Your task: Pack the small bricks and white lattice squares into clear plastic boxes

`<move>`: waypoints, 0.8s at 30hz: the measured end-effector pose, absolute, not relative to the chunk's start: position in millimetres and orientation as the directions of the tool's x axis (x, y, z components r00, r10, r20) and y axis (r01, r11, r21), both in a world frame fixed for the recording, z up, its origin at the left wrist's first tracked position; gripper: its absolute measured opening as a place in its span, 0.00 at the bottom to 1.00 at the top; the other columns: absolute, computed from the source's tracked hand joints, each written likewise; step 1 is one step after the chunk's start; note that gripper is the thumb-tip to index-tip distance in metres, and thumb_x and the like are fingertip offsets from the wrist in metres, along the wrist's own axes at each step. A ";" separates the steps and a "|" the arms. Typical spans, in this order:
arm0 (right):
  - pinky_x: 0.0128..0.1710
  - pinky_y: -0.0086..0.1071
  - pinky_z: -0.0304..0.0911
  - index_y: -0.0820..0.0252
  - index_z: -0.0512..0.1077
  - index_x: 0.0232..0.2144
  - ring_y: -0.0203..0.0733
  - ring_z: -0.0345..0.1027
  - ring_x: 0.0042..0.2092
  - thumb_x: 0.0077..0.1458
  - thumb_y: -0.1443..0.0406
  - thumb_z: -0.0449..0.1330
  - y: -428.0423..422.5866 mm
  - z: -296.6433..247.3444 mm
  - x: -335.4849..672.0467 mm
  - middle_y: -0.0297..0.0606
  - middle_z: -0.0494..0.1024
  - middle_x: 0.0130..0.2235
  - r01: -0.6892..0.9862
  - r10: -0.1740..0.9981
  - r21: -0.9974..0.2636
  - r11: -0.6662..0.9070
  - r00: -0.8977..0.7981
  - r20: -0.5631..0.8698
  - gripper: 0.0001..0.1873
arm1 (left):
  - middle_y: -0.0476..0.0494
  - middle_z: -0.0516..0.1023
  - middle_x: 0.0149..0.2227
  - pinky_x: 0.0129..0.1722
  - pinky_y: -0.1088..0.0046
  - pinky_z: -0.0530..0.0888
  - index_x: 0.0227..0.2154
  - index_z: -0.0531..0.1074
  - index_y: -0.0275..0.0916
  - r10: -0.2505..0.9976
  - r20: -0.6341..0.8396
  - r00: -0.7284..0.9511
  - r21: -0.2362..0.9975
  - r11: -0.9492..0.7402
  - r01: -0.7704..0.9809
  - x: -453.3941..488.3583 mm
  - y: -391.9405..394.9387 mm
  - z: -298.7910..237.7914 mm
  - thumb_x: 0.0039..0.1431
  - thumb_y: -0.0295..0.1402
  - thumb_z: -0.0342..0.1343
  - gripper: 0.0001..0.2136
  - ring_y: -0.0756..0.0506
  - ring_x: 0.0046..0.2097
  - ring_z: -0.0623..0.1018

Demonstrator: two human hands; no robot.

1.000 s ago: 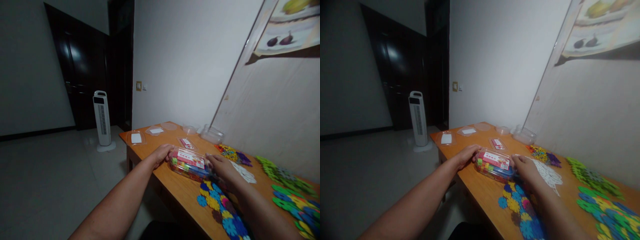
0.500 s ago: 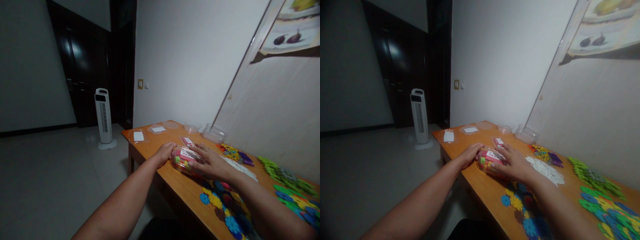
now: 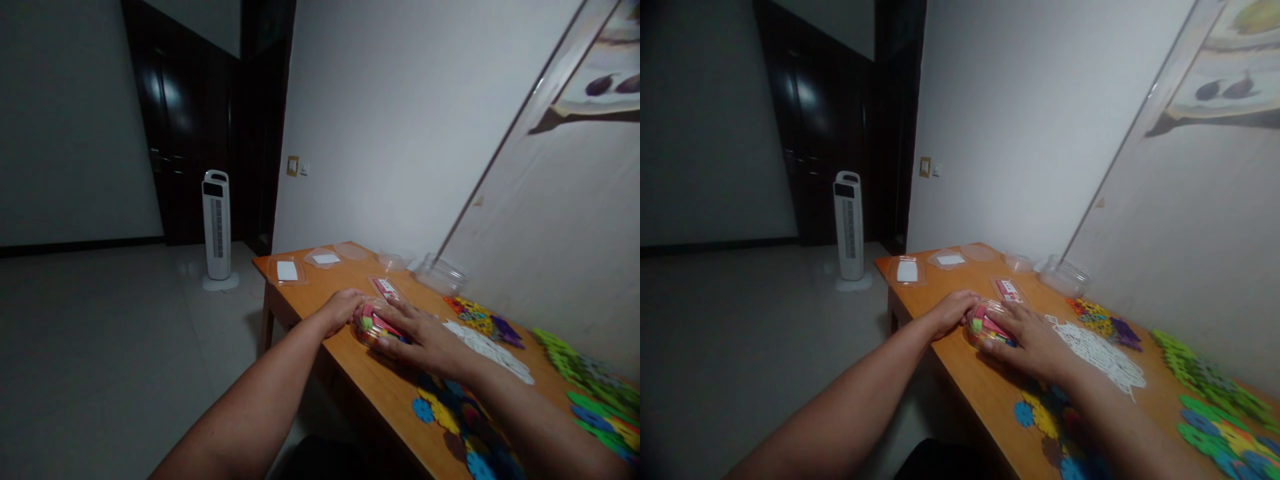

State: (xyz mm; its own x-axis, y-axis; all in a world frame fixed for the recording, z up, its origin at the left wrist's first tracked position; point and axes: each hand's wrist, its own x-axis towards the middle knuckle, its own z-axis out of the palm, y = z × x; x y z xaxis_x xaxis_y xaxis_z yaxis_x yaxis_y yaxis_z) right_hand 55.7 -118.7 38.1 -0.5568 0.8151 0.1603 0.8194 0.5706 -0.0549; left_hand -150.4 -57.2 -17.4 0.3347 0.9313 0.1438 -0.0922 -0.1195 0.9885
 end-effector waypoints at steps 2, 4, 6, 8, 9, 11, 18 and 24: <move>0.63 0.55 0.53 0.38 0.61 0.64 0.61 0.54 0.66 0.57 0.42 0.54 -117.7 38.0 54.5 0.38 0.56 0.69 0.818 0.814 -0.055 0.572 -0.558 0.162 0.35 | 0.53 0.66 0.22 0.23 0.77 0.57 0.30 0.69 0.36 0.933 0.137 0.334 0.989 -0.113 -0.093 -150.2 -57.4 -16.4 0.56 0.40 0.51 0.11 0.54 0.23 0.63; 0.62 0.55 0.54 0.38 0.61 0.64 0.61 0.54 0.66 0.57 0.41 0.53 -116.5 37.8 52.9 0.39 0.57 0.69 0.820 0.816 -0.061 0.570 -0.555 0.161 0.35 | 0.53 0.66 0.22 0.23 0.77 0.58 0.28 0.68 0.37 0.935 0.133 0.329 0.990 -0.107 -0.096 -150.0 -56.7 -16.0 0.55 0.40 0.52 0.11 0.54 0.23 0.63; 0.62 0.56 0.54 0.38 0.60 0.65 0.61 0.56 0.65 0.57 0.41 0.53 -115.6 37.4 51.6 0.40 0.59 0.68 0.824 0.820 -0.061 0.564 -0.549 0.160 0.35 | 0.53 0.65 0.21 0.22 0.77 0.58 0.26 0.67 0.37 0.936 0.136 0.325 0.989 -0.111 -0.096 -150.0 -55.0 -16.5 0.54 0.41 0.53 0.11 0.54 0.22 0.63; 0.61 0.57 0.54 0.38 0.59 0.65 0.62 0.56 0.65 0.57 0.41 0.53 -115.5 36.3 51.0 0.41 0.59 0.68 0.827 0.821 -0.048 0.561 -0.548 0.158 0.36 | 0.54 0.65 0.21 0.22 0.78 0.58 0.25 0.66 0.37 0.937 0.134 0.322 0.990 -0.111 -0.087 -150.1 -52.8 -17.5 0.55 0.40 0.52 0.11 0.55 0.21 0.62; 0.61 0.57 0.55 0.38 0.59 0.65 0.62 0.56 0.65 0.57 0.41 0.53 -115.6 35.6 51.0 0.41 0.59 0.68 0.828 0.821 -0.038 0.560 -0.548 0.159 0.36 | 0.54 0.65 0.20 0.22 0.78 0.58 0.25 0.66 0.37 0.938 0.130 0.321 0.991 -0.109 -0.081 -150.1 -51.6 -17.9 0.55 0.39 0.52 0.11 0.55 0.21 0.62; 0.61 0.56 0.54 0.38 0.58 0.65 0.62 0.55 0.66 0.58 0.41 0.52 -115.7 33.6 51.2 0.40 0.59 0.68 0.830 0.821 -0.016 0.557 -0.547 0.162 0.36 | 0.54 0.64 0.20 0.21 0.78 0.58 0.24 0.66 0.37 0.937 0.117 0.328 0.992 -0.097 -0.076 -150.1 -49.5 -18.2 0.55 0.37 0.51 0.10 0.55 0.21 0.62; 0.61 0.58 0.53 0.38 0.58 0.66 0.63 0.52 0.67 0.59 0.41 0.51 -114.6 28.5 52.3 0.40 0.57 0.68 0.833 0.822 0.009 0.553 -0.547 0.159 0.35 | 0.52 0.65 0.18 0.20 0.77 0.57 0.22 0.67 0.37 0.927 0.045 0.373 0.998 -0.030 -0.046 -151.4 -47.4 -11.5 0.51 0.32 0.52 0.07 0.55 0.19 0.62; 0.60 0.59 0.54 0.37 0.58 0.65 0.64 0.53 0.66 0.58 0.40 0.52 -117.3 28.5 51.4 0.41 0.58 0.68 0.844 0.829 0.013 0.536 -0.529 0.180 0.36 | 0.52 0.64 0.16 0.19 0.76 0.55 0.18 0.66 0.36 0.922 -0.013 0.386 1.000 0.015 -0.001 -149.2 -42.5 -5.9 0.49 0.30 0.53 0.08 0.55 0.17 0.61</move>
